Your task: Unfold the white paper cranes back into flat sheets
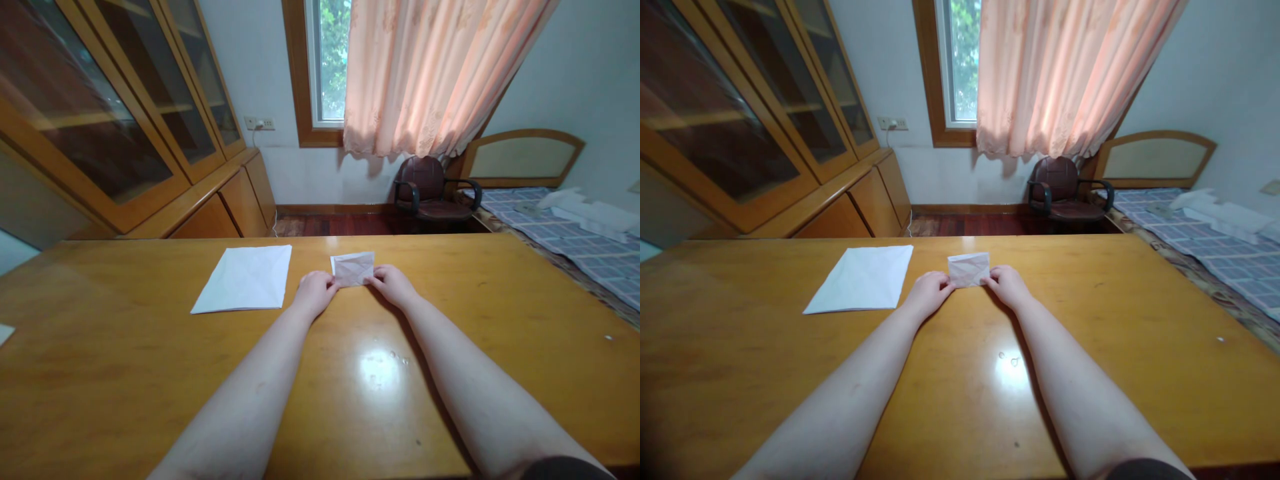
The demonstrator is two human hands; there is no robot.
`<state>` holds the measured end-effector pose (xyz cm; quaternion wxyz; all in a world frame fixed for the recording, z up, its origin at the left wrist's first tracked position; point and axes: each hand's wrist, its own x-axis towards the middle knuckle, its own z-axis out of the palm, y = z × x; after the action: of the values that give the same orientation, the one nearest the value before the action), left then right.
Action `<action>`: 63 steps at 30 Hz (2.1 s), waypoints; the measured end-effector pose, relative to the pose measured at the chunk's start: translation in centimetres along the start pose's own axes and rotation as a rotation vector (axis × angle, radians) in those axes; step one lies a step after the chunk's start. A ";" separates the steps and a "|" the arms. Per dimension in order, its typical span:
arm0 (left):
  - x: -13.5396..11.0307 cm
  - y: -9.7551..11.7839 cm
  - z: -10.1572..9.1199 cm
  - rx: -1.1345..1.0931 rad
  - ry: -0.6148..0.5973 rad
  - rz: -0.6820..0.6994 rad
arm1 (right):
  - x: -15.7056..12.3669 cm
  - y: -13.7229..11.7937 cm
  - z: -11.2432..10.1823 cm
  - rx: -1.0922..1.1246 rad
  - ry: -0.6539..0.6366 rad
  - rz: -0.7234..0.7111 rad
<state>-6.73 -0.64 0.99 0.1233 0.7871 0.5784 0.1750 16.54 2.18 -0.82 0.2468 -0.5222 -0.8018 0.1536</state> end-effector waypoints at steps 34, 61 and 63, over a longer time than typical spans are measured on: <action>-0.6 0.6 1.1 0.091 -0.092 0.125 | -0.2 0.0 0.8 -0.117 -0.090 -0.119; -0.7 0.3 1.5 0.028 -0.122 0.129 | -0.1 0.0 0.8 0.046 0.003 -0.057; -0.7 0.3 1.5 0.022 -0.119 0.123 | -0.1 0.1 0.8 0.037 -0.010 -0.066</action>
<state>-6.01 -1.38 -0.35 0.1378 0.8316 0.5223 0.1289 16.17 2.17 -1.56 0.2573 -0.4900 -0.8167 0.1630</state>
